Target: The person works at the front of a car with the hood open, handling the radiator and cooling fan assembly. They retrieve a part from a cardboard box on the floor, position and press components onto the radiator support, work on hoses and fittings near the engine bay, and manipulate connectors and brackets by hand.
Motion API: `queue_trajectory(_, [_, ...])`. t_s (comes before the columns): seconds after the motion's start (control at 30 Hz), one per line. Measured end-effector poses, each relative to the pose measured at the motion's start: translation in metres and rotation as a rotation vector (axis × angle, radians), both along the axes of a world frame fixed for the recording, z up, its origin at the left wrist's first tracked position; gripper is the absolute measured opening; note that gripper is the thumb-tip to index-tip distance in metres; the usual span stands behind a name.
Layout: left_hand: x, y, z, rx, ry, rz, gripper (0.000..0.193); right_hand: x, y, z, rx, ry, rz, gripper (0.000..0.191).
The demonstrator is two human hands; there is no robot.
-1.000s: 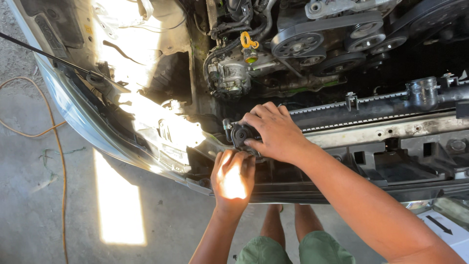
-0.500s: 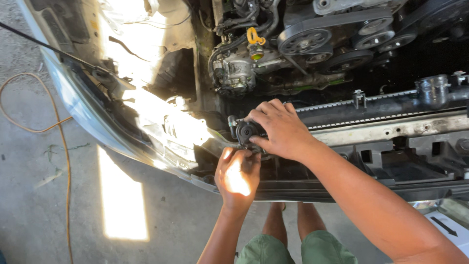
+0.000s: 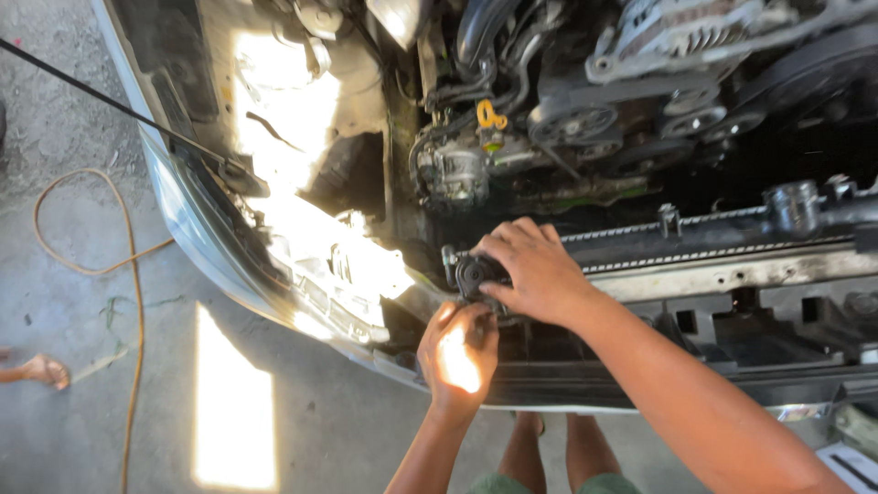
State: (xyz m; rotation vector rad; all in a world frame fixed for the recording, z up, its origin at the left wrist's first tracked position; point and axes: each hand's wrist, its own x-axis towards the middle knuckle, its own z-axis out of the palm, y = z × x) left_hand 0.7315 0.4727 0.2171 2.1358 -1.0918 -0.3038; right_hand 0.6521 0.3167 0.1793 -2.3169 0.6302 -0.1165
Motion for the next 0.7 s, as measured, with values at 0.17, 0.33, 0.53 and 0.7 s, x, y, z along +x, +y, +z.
queue_trajectory(0.17, [0.001, 0.000, 0.004, 0.007, 0.023, 0.034, 0.024, 0.003, 0.001, 0.009, 0.006, -0.019, 0.005, 0.047])
queue_trajectory(0.33, [0.002, 0.005, 0.002, -0.056, -0.029, 0.041, 0.021, 0.006, 0.005, 0.011, 0.031, 0.009, 0.004, 0.046])
queue_trajectory(0.53, [0.012, 0.015, 0.003, -0.009, 0.019, -0.031, 0.021, 0.007, 0.007, 0.010, 0.011, 0.000, 0.014, 0.048])
queue_trajectory(0.7, [0.012, 0.017, 0.001, -0.024, 0.028, 0.043, 0.026, 0.010, 0.012, 0.007, -0.028, 0.011, 0.016, 0.049])
